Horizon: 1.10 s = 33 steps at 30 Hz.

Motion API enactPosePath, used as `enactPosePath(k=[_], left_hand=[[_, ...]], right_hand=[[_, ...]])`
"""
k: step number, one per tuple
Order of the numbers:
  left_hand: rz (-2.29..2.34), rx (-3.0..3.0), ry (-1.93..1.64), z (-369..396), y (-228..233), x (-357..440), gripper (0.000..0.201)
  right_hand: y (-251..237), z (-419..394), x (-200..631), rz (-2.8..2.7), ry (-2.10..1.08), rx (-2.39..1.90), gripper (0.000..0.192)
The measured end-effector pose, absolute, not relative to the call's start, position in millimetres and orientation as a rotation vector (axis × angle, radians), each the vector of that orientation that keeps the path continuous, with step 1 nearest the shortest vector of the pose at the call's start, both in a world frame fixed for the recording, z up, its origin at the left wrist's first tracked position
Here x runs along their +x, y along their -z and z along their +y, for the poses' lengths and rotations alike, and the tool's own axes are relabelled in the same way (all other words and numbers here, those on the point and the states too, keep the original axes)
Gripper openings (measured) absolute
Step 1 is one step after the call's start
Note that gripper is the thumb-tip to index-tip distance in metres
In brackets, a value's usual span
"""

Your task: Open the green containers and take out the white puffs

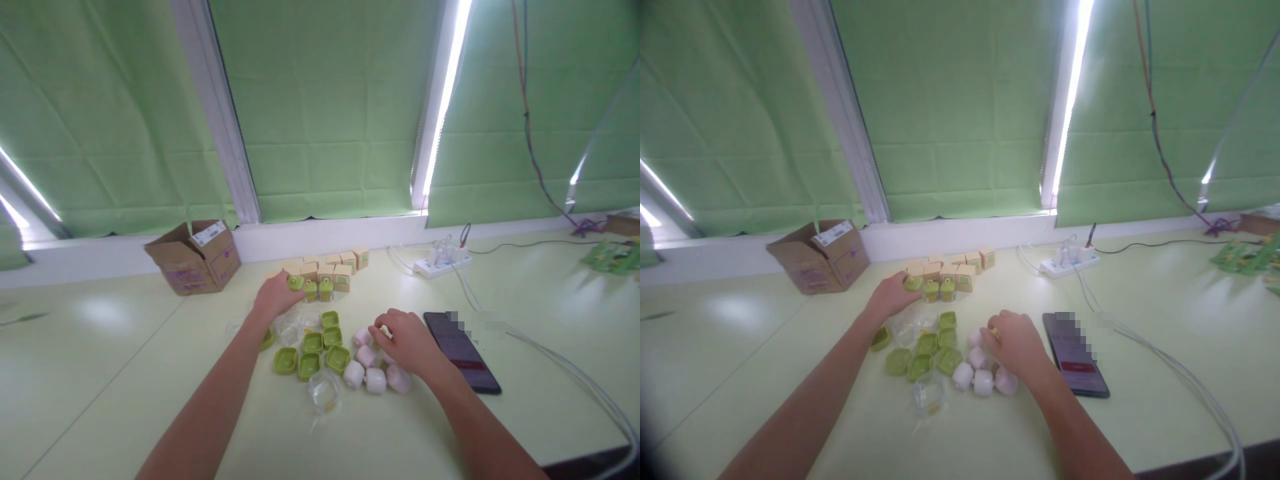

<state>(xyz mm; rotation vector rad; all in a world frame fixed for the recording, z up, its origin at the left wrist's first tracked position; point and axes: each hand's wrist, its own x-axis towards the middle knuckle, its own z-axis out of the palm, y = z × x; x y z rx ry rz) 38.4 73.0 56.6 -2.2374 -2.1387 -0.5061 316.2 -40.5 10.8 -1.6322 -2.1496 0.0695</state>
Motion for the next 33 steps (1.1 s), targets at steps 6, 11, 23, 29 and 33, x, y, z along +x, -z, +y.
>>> enactPosePath(k=[6,11,23,29,33], left_hand=[[-1.931,-2.51,0.848,18,-64,52,0.038],[-1.772,-2.723,1.085,-20,-58,71,0.042],[-1.426,-2.938,1.182,-53,-33,98,0.042],[-1.46,-2.941,1.149,-53,-29,97,0.048],[-1.471,-2.953,1.108,-51,-27,95,0.049]], right_hand=[[-13,-45,309,-2.111,-0.26,-1.393,0.025],[-13,-51,298,-2.056,-0.391,-1.169,0.023],[-8,-58,280,-2.043,-0.456,-1.012,0.011],[-11,-57,279,-2.043,-0.448,-0.934,0.019],[-9,-56,278,-2.032,-0.453,-0.936,0.016]])
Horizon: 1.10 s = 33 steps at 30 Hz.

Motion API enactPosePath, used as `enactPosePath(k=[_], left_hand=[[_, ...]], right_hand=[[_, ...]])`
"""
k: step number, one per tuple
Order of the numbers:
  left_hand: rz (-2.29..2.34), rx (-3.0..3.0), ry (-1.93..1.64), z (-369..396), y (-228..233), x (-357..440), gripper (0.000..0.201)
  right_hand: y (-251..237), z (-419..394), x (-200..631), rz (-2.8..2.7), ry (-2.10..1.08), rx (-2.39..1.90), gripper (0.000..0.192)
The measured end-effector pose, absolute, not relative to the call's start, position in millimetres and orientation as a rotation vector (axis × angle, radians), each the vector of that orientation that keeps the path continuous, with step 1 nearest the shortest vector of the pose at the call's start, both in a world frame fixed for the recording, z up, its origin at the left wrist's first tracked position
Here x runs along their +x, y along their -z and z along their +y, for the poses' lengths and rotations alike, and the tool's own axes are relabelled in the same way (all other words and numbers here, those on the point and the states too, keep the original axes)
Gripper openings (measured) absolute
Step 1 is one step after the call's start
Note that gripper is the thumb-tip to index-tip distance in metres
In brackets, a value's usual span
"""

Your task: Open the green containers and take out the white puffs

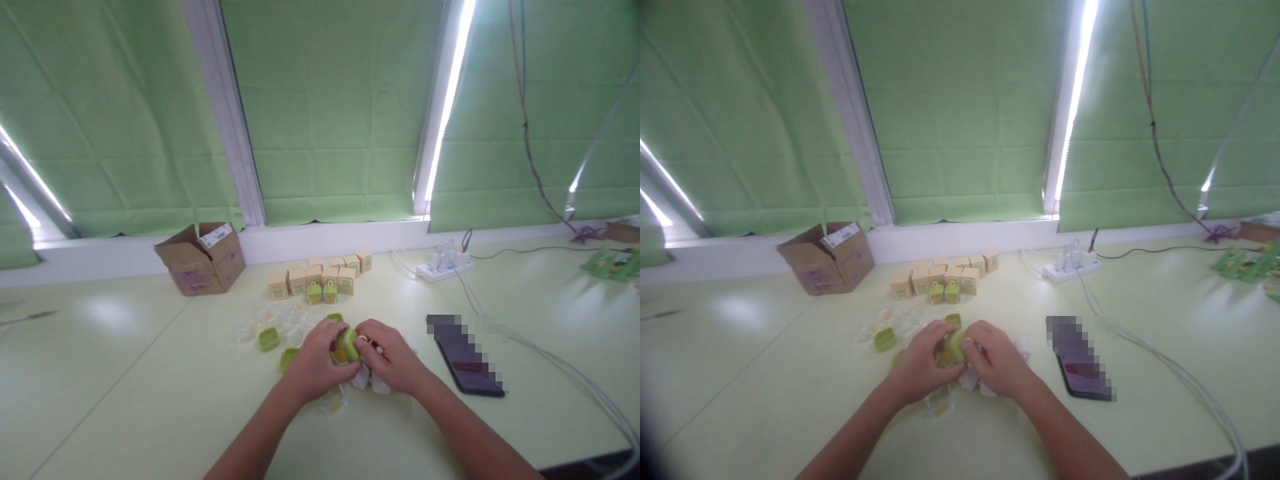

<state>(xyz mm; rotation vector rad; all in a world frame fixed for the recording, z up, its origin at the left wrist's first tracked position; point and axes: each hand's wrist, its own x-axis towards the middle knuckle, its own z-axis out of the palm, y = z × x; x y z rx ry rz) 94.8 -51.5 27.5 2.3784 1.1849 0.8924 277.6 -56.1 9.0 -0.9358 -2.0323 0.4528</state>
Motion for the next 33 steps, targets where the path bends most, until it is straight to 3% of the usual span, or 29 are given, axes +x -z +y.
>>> enactPosePath(k=[18,33], left_hand=[[1.28,2.457,-0.834,-59.0,-33.0,96.3,0.044],[1.232,2.426,-0.855,-54.1,-33.7,90.8,0.048]], right_hand=[[-10.2,-58.9,277.4,-2.032,-0.417,-0.967,0.024],[-10.1,-57.3,282.0,-1.916,-0.567,-1.069,0.027]])
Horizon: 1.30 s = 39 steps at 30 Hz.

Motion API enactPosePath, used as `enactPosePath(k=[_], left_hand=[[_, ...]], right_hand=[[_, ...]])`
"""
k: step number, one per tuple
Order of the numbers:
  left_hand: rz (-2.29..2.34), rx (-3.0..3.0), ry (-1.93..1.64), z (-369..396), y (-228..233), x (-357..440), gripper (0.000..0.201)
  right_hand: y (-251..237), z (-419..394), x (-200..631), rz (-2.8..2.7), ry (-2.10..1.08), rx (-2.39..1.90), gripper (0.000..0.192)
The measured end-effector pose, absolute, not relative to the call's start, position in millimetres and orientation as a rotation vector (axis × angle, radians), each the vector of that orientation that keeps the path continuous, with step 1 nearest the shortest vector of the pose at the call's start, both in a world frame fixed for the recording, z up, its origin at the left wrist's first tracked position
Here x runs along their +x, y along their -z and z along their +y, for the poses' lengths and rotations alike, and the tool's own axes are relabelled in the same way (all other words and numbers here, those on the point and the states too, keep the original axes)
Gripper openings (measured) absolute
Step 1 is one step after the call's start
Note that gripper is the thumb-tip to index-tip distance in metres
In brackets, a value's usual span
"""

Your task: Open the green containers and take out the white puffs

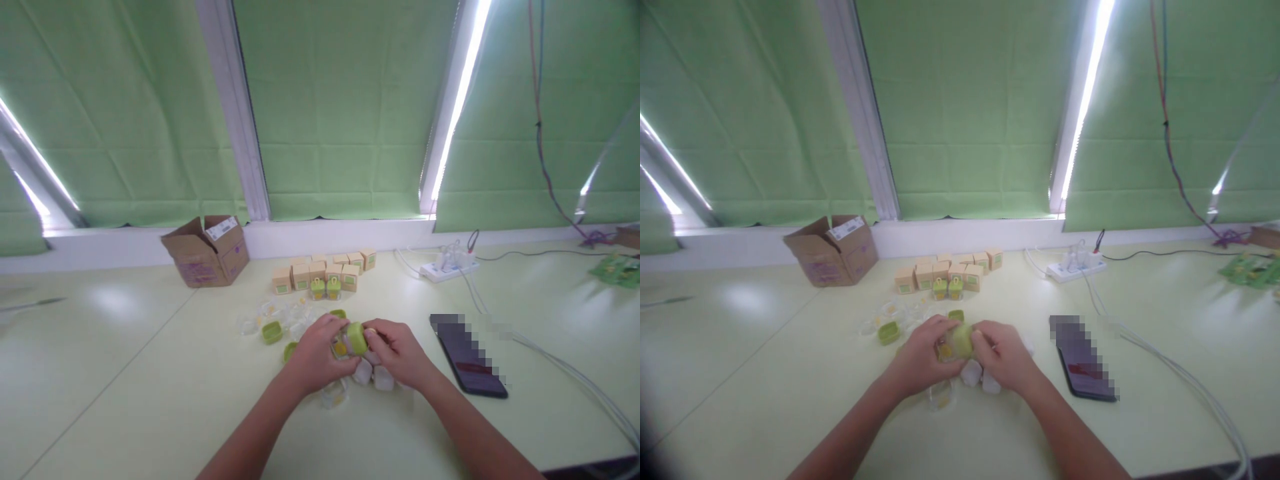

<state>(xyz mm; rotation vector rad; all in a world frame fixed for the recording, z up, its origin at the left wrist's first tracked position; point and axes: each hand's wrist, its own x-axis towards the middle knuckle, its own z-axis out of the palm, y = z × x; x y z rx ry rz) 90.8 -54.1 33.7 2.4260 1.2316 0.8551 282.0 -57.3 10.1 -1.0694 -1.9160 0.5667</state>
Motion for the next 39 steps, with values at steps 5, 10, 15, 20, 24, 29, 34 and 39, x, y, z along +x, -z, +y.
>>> enactPosePath(k=[5,10,15,20,24,29,34,39], left_hand=[[1.222,2.408,-0.868,-54,-39,88,0.043],[1.244,2.289,-0.831,-51,-48,73,0.05],[1.224,2.18,-0.606,-41,-60,35,0.053],[1.329,2.169,-0.393,-33,-68,-5,0.047],[1.452,2.15,-0.292,-26,-62,-29,0.044],[1.509,2.098,-0.297,-21,-54,-44,0.048],[1.489,2.049,-0.328,-20,-56,-51,0.048],[1.541,2.049,-0.312,-18,-53,-54,0.048]], right_hand=[[-5,-52,286,-1.698,-0.84,-1.091,0.031],[0,-46,290,-1.421,-1.075,-1.04,0.034],[2,-43,291,-1.299,-1.169,-0.979,0.034],[0,-44,291,-1.297,-1.152,-1.001,0.035],[0,-44,293,-1.282,-1.164,-0.983,0.035],[0,-44,293,-1.279,-1.154,-0.986,0.036],[0,-44,292,-1.27,-1.162,-0.992,0.037],[-1,-44,292,-1.259,-1.187,-0.973,0.034]])
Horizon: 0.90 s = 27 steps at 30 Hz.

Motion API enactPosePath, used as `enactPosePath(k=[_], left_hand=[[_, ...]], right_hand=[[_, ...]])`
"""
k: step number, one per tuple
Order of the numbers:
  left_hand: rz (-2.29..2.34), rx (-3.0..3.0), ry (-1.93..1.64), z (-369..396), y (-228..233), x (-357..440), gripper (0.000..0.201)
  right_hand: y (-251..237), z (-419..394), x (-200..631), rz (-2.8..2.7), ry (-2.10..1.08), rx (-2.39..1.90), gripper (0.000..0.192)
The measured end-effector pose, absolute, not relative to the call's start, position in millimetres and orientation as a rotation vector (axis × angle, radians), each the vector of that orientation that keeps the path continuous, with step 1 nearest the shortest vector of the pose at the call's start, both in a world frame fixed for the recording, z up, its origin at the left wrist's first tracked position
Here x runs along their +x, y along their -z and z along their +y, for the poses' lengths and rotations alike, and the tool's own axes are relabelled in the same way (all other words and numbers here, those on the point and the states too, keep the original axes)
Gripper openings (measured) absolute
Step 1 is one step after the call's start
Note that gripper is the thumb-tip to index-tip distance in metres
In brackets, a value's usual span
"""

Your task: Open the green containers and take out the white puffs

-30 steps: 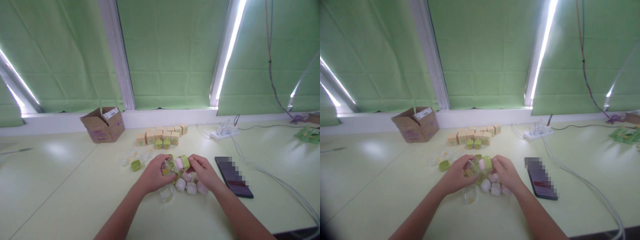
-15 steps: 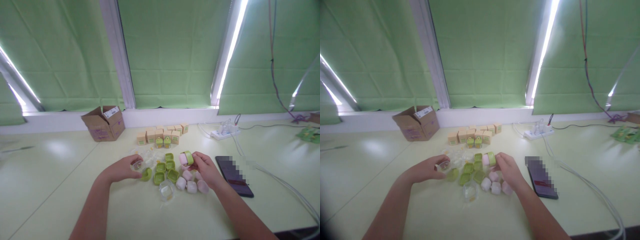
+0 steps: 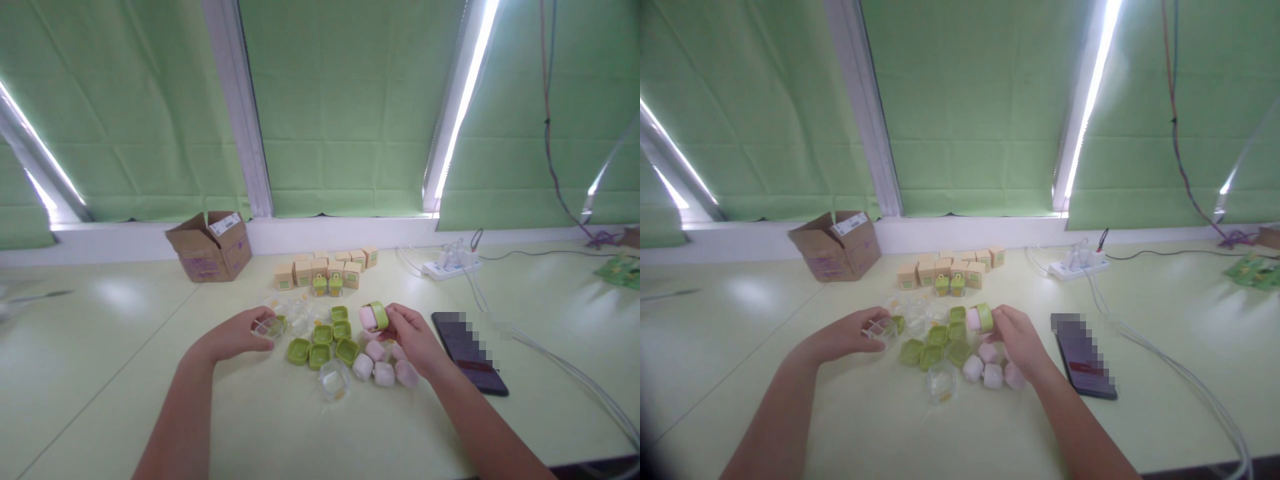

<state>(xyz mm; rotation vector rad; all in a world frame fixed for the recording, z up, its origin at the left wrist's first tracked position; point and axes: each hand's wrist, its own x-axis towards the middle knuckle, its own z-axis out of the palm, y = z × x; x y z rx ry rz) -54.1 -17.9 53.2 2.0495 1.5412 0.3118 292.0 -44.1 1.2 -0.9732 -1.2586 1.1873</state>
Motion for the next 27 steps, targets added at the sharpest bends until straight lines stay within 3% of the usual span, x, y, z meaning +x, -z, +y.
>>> enactPosePath(k=[8,19,27], left_hand=[[1.701,2.15,-0.293,-7,-37,-62,0.047],[1.859,2.125,-0.332,-8,-37,-60,0.074],[1.726,2.61,-0.762,-14,-47,-12,0.05]], right_hand=[[0,-44,293,-1.262,-1.189,-0.974,0.033],[-1,-45,291,-1.232,-1.234,-0.949,0.034],[-8,-51,288,-1.149,-1.426,-0.845,0.028]])
